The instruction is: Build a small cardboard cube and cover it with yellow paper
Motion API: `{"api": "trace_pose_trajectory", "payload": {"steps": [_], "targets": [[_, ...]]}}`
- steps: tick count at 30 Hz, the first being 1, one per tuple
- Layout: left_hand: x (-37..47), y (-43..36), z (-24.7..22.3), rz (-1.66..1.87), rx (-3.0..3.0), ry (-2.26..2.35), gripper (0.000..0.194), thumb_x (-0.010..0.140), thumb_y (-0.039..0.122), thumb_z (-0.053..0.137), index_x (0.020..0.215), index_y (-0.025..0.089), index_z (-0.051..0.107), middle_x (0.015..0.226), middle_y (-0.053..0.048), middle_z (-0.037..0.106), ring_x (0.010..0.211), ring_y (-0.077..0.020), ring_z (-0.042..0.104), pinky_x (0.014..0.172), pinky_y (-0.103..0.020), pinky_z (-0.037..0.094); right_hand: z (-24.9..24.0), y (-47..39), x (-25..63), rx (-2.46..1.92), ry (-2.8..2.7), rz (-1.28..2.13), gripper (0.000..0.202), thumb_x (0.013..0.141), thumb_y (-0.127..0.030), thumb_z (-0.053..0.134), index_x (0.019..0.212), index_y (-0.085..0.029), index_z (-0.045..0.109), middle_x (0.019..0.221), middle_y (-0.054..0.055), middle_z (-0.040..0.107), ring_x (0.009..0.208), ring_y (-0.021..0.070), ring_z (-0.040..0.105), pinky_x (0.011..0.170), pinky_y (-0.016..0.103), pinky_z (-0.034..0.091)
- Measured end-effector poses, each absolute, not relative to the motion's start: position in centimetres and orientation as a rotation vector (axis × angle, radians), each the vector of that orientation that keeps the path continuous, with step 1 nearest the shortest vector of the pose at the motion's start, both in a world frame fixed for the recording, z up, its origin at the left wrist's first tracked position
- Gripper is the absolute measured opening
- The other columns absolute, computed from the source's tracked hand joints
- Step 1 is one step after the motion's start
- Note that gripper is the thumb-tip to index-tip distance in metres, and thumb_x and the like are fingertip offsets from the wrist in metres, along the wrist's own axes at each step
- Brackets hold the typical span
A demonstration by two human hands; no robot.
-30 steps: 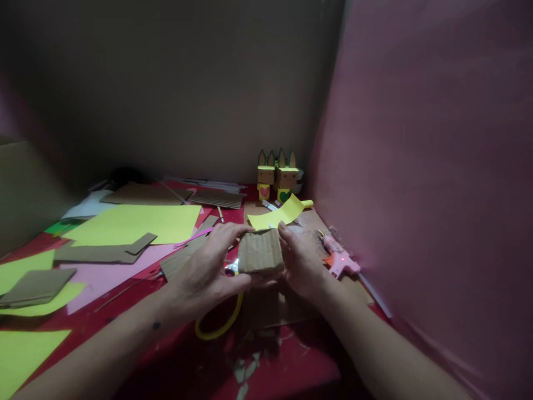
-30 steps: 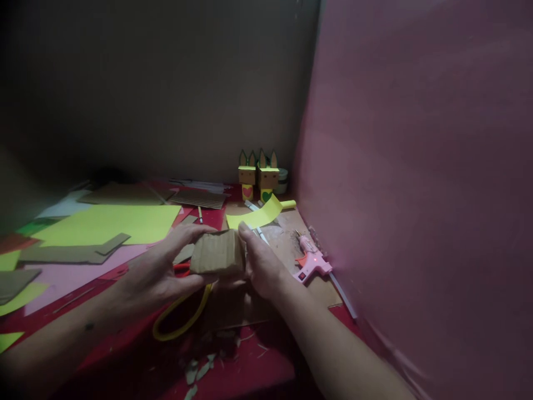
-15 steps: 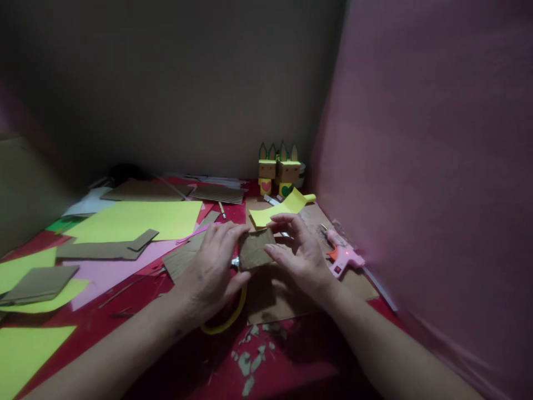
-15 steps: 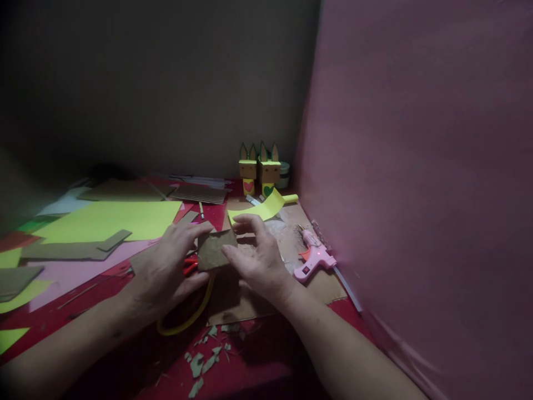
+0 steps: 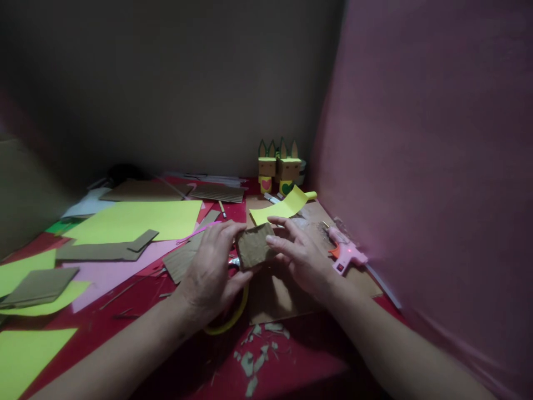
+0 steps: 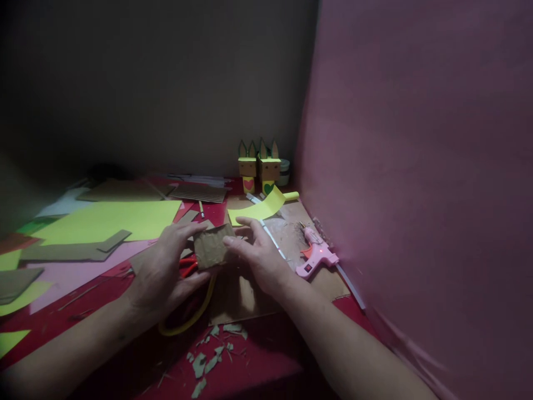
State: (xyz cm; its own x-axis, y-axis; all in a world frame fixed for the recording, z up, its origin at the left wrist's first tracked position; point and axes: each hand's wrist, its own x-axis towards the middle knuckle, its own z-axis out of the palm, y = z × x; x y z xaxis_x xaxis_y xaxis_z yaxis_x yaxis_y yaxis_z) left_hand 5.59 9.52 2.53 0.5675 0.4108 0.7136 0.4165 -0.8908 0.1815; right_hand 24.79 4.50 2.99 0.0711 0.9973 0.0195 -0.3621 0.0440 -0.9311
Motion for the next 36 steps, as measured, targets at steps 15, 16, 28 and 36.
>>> {"api": "trace_pose_trajectory", "payload": {"steps": [15,16,28,36], "targets": [[5.93,9.41,2.65,-1.186,-2.692,-0.672,0.043,0.099,0.021,0.061,0.138,0.022,0.043,0.125,-0.016,0.057,0.114,-0.0326,0.064,0.091,-0.046,0.062,2.85,4.65,24.93,-0.925,-0.925,1.202,0.054,0.062,-0.036,0.093,0.104,-0.025,0.06,0.111,0.005,0.059,0.096,0.0206,0.061,0.08,0.036,0.055],[5.95,9.31,2.66,-1.163,-2.69,-0.676,0.045,0.099,0.019,0.061,0.139,0.02,0.042,0.127,-0.018,0.057,0.116,-0.0338,0.063,0.094,-0.048,0.062,2.81,4.67,24.94,-0.941,-0.937,1.179,0.054,0.062,-0.037,0.093,0.104,-0.025,0.059,0.113,0.005,0.059,0.097,0.0209,0.06,0.08,0.036,0.055],[5.88,8.85,2.4,-1.206,-2.661,-0.652,0.042,0.099,0.026,0.065,0.135,0.014,0.047,0.131,-0.021,0.059,0.126,-0.0355,0.061,0.104,-0.048,0.056,3.2,4.22,24.75,-1.021,-1.016,1.125,0.051,0.065,-0.038,0.09,0.103,-0.027,0.056,0.106,0.003,0.064,0.097,0.0215,0.063,0.083,0.038,0.053],[5.53,9.32,3.02,-1.348,-2.756,-0.684,0.014,0.105,0.014,0.049,0.114,0.018,0.059,0.111,-0.009,0.069,0.109,-0.0222,0.068,0.095,-0.034,0.055,2.86,4.52,24.76,-0.934,-0.992,1.243,0.048,0.064,-0.038,0.093,0.095,-0.025,0.058,0.09,0.001,0.07,0.082,0.0185,0.067,0.079,0.037,0.054]]}}
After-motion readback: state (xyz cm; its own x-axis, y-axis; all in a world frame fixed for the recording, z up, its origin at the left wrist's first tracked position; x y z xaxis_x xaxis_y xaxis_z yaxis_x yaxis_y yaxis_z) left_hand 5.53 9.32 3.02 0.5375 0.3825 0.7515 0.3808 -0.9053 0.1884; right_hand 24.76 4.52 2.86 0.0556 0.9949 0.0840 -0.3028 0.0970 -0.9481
